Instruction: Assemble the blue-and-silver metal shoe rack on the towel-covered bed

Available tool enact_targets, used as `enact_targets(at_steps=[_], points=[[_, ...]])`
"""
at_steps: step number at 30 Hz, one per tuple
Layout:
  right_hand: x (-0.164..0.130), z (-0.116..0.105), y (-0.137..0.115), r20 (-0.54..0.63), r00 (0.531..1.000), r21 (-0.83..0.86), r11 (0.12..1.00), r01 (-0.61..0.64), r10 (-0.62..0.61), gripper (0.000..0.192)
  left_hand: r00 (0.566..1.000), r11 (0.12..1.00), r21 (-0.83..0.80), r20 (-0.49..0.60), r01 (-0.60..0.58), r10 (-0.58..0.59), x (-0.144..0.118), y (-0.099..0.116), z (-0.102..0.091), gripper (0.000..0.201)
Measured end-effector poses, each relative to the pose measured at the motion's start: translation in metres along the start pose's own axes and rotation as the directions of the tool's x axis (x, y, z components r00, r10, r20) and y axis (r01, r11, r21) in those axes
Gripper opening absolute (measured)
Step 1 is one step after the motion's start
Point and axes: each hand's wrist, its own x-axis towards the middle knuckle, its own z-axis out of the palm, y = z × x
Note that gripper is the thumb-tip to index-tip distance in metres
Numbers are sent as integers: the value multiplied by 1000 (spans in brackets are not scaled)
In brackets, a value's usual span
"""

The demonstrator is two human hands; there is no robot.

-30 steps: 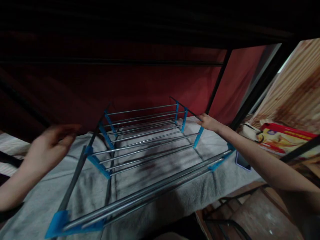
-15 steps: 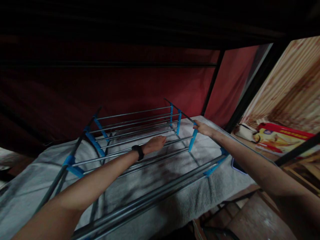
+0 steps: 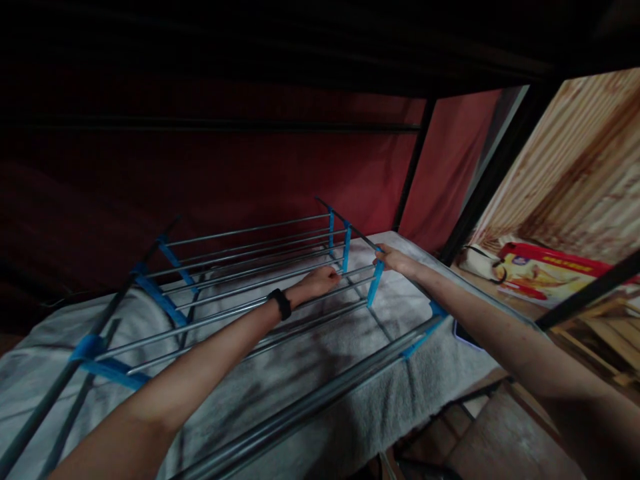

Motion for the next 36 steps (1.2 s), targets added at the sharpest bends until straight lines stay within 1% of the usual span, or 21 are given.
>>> enact_targets(at_steps=[2,5,8,10,11,13,16,18,21,24,30,36], points=[[-1,1,-2,6,1000,66,998,-23,22,32,1000,1000,11,-20,-24,24,3,7,-2,27],[-5,1,-5,13,999,138,990,-42,41,31,999,999,32,-32,-35,36,4,17,3,28],[-6,0,-7,14,998,166,984,-59,58,27,996,987,149,-66,-55,65,-4,23,6,29],[-6,0,-7,8,998,176,982,-69,69,26,995,972,230,-76,-50,69,-13,23,1,29],[-5,0,-7,6,997,181,981,-75,75,27,995,967,248,-64,-55,73,-17,22,-3,30],[-5,0,-7,8,996,188,978,-85,85,27,995,966,247,-38,-80,93,-25,20,-12,32],[-6,-1,-8,17,996,191,978,-85,83,26,985,960,242,-61,-140,159,-30,20,-19,34],[-8,-2,-9,21,997,189,979,-78,76,26,984,955,259,-73,-141,165,-28,24,-16,33],[-12,-4,-12,23,998,185,980,-70,66,26,987,953,280,-77,-117,143,-22,33,-9,32],[-15,-5,-14,32,998,186,981,-59,54,26,987,957,268,-84,-109,136,-19,39,-5,31],[-15,-5,-11,27,999,215,976,-27,22,23,987,964,252,-115,-83,116,-18,41,-5,31],[-15,-5,-10,27,1000,234,972,-15,9,22,986,964,246,-105,-103,132,-16,40,2,32]])
